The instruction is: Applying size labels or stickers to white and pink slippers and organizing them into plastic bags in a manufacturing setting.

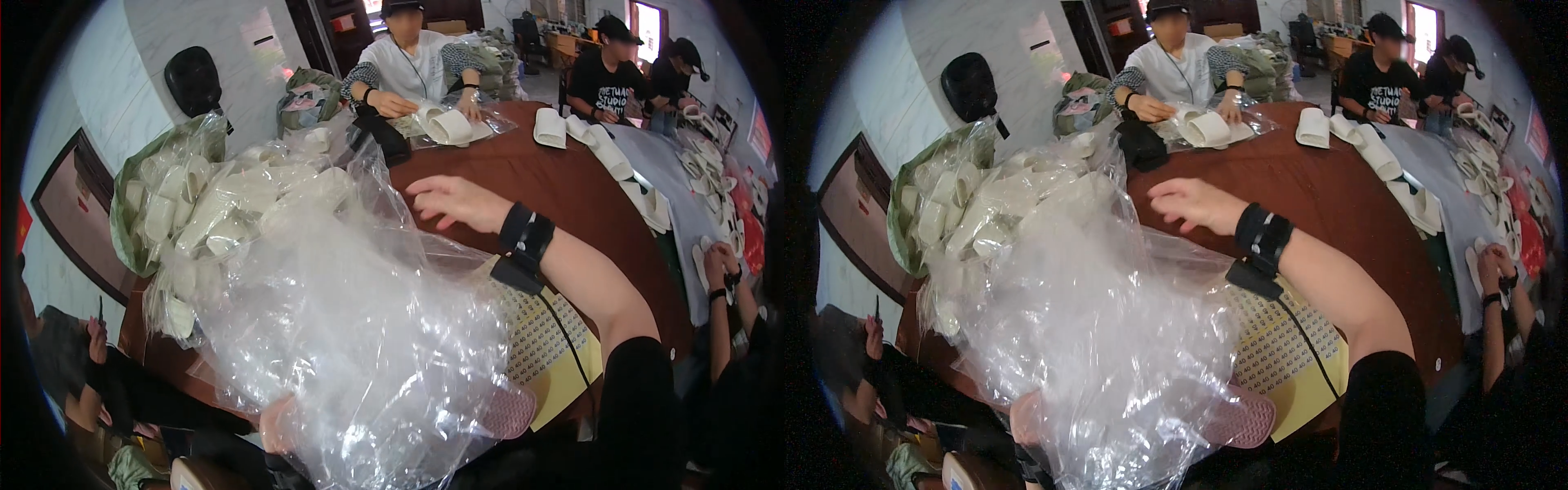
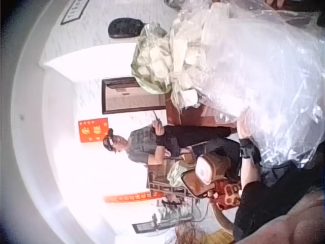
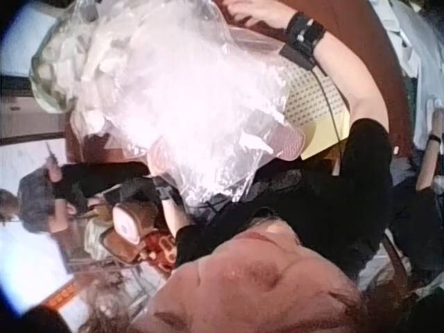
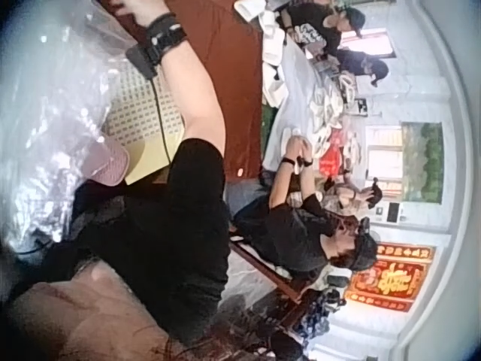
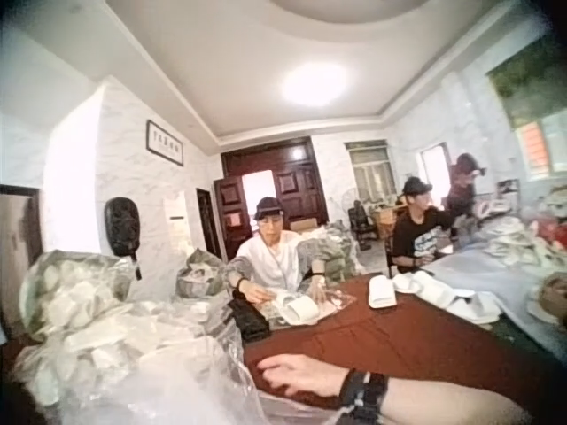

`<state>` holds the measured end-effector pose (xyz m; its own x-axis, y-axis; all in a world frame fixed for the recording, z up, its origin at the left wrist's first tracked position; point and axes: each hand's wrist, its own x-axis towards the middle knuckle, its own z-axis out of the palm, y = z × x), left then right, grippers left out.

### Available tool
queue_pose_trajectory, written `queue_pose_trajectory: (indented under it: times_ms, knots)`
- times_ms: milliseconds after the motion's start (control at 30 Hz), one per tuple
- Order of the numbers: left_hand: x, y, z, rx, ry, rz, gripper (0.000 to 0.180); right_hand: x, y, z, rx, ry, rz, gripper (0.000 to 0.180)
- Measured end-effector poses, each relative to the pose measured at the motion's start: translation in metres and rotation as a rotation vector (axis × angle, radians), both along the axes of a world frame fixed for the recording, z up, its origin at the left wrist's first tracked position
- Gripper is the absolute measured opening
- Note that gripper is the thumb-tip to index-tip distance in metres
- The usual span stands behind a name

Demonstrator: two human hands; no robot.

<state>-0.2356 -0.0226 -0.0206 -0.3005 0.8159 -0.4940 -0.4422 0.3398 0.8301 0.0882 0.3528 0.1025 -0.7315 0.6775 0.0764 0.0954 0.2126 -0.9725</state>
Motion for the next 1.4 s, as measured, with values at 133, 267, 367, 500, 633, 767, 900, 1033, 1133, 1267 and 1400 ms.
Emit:
queue_pose_trajectory:
  times_ms: [133,267,367,500,633,767,900,1033,1133,1267,1400]
  knots:
    - [-0.002,0.007,0.009,0.023,0.539,-0.152,0.034,0.030,0.055,-0.050,-0.018,-0.348,-0.109,0.055]
    - [0.006,0.001,0.015,0.040,1.060,-0.245,0.028,0.015,0.026,-0.055,-0.119,-0.384,-0.095,0.069]
    - [0.022,-0.005,0.023,0.059,1.446,-0.328,0.027,0.002,0.011,-0.051,-0.271,-0.241,0.244,0.072]
    - [0.008,-0.005,0.024,0.144,1.415,-0.304,0.026,-0.012,-0.009,-0.051,-0.460,-0.056,0.369,0.057]
    - [0.000,0.008,0.036,0.251,1.367,-0.251,0.025,-0.009,-0.025,-0.035,-0.444,0.004,0.261,0.057]
    - [-0.008,0.013,0.048,0.381,1.320,-0.218,0.024,0.003,-0.024,-0.041,-0.344,0.077,0.285,0.049]
    - [0.026,0.057,0.071,0.524,1.278,-0.174,0.023,0.013,-0.034,-0.050,-0.088,0.110,0.245,0.037]
    - [0.042,0.109,0.106,0.643,1.226,-0.121,0.023,0.022,-0.035,-0.045,-0.224,0.005,0.141,0.034]
    - [0.057,0.141,0.134,0.742,1.187,-0.087,0.022,0.024,-0.034,-0.049,-0.556,0.067,0.110,0.040]
    - [0.087,0.194,0.164,0.851,1.127,-0.059,0.021,0.035,-0.033,-0.055,-0.476,0.109,0.147,0.046]
    - [0.115,0.223,0.182,0.937,1.077,-0.069,0.021,0.052,-0.029,-0.048,-0.111,0.091,0.114,0.047]
